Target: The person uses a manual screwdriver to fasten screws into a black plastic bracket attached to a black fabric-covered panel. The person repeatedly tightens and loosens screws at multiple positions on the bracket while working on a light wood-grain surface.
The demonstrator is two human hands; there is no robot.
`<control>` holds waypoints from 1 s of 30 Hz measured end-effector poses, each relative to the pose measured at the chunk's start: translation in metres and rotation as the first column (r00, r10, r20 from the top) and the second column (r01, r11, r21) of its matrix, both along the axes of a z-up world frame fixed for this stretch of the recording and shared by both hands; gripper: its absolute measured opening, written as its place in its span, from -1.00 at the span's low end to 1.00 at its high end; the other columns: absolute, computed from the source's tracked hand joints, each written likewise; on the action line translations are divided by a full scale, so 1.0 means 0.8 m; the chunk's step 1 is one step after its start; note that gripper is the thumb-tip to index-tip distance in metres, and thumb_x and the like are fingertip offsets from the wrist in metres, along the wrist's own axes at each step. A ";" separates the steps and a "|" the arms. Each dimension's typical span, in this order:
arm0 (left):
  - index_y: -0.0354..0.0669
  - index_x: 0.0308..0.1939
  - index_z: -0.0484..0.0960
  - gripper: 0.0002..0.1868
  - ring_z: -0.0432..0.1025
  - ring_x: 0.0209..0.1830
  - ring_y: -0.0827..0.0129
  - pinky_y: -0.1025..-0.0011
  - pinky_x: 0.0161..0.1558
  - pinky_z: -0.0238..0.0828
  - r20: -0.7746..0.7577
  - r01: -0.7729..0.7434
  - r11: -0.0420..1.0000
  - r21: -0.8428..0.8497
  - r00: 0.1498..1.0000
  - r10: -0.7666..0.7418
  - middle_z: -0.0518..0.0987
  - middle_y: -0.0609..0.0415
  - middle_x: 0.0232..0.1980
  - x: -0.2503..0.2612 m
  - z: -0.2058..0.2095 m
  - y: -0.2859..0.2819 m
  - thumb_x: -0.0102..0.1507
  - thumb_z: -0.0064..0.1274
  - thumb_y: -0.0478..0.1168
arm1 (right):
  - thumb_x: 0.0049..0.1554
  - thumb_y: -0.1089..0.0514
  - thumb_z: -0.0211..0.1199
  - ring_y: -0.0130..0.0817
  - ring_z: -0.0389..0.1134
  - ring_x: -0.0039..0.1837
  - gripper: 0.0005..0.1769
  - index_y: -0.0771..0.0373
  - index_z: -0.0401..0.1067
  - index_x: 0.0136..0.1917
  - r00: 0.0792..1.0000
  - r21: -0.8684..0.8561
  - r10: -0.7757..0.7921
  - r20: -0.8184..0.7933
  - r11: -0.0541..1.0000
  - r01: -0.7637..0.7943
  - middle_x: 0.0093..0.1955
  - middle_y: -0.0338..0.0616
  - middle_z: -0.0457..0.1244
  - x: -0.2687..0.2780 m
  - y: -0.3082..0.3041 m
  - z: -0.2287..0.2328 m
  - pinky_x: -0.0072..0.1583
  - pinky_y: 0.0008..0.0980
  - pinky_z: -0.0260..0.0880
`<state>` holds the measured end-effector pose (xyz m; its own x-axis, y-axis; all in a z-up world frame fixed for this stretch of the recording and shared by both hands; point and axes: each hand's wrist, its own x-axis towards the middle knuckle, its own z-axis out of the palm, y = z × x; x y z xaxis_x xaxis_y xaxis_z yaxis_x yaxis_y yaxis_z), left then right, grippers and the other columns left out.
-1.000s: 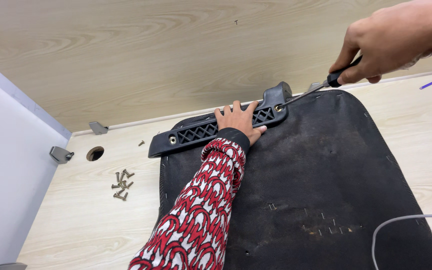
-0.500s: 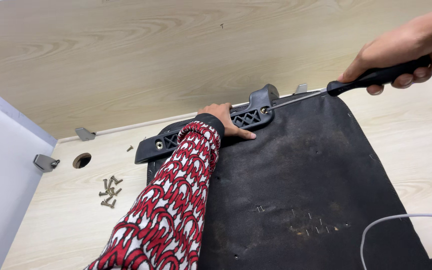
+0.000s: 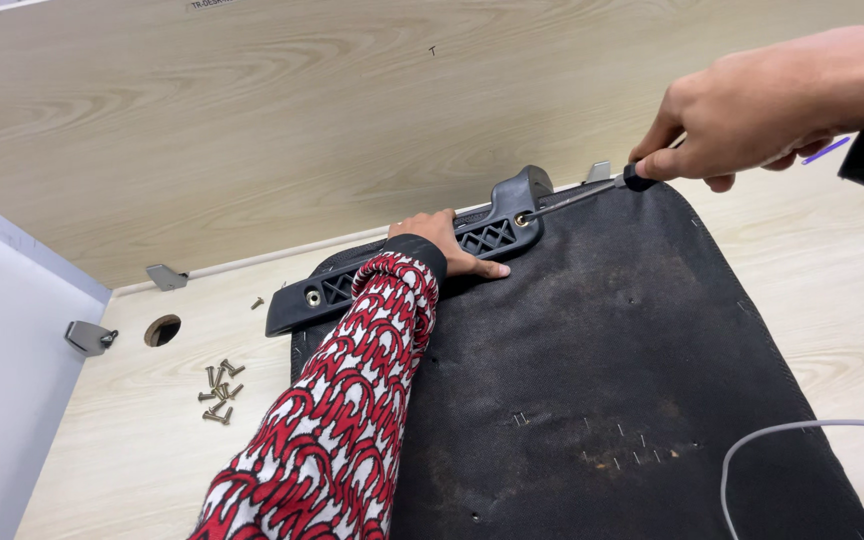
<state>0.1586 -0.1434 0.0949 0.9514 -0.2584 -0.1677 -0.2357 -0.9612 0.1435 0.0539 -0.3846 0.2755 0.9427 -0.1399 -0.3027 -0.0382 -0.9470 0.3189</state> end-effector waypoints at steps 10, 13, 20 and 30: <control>-0.12 0.37 0.44 0.38 0.46 0.27 0.10 0.13 0.34 0.28 0.006 -0.007 1.000 0.005 1.000 0.007 0.61 -0.10 0.16 -0.008 0.009 -0.002 -0.32 0.16 0.70 | 0.32 -0.15 0.10 -0.37 0.41 -0.45 -0.53 0.09 0.48 0.36 0.995 -0.177 0.079 0.056 0.982 -0.067 -0.25 -0.14 0.45 0.011 0.015 0.006 -0.35 -0.43 0.48; -0.13 0.38 0.42 0.39 0.46 0.26 0.10 0.13 0.34 0.27 -0.004 -0.008 1.000 0.012 1.000 0.008 0.61 -0.09 0.16 -0.010 0.012 -0.003 -0.32 0.16 0.70 | 0.30 -0.14 0.13 -0.42 0.43 -0.43 -0.56 0.08 0.50 0.33 0.982 -0.255 0.176 0.065 0.955 -0.154 -0.23 -0.15 0.49 0.010 0.017 0.005 -0.31 -0.48 0.50; -0.14 0.32 0.49 0.35 0.50 0.23 0.12 0.18 0.31 0.34 0.006 -0.008 1.000 0.010 1.000 0.008 0.64 -0.07 0.15 -0.015 0.013 -0.002 -0.31 0.14 0.70 | 0.21 -0.13 0.27 -0.40 0.51 -0.30 -0.62 0.05 0.61 0.19 0.906 -0.341 0.414 0.084 0.867 -0.364 -0.15 -0.18 0.50 0.003 0.030 0.006 -0.12 -0.47 0.52; -0.06 0.21 0.49 -0.06 0.31 0.24 0.17 0.17 0.15 0.20 0.661 0.380 0.866 -0.325 0.746 -0.079 0.47 0.04 0.22 -0.048 -0.019 -0.036 -0.17 0.46 0.18 | 0.25 -0.16 0.21 -0.31 0.47 -0.32 -0.53 -0.04 0.46 0.38 0.994 -0.008 -0.074 0.084 0.997 0.075 -0.21 -0.18 0.45 -0.020 -0.007 -0.019 -0.22 -0.36 0.54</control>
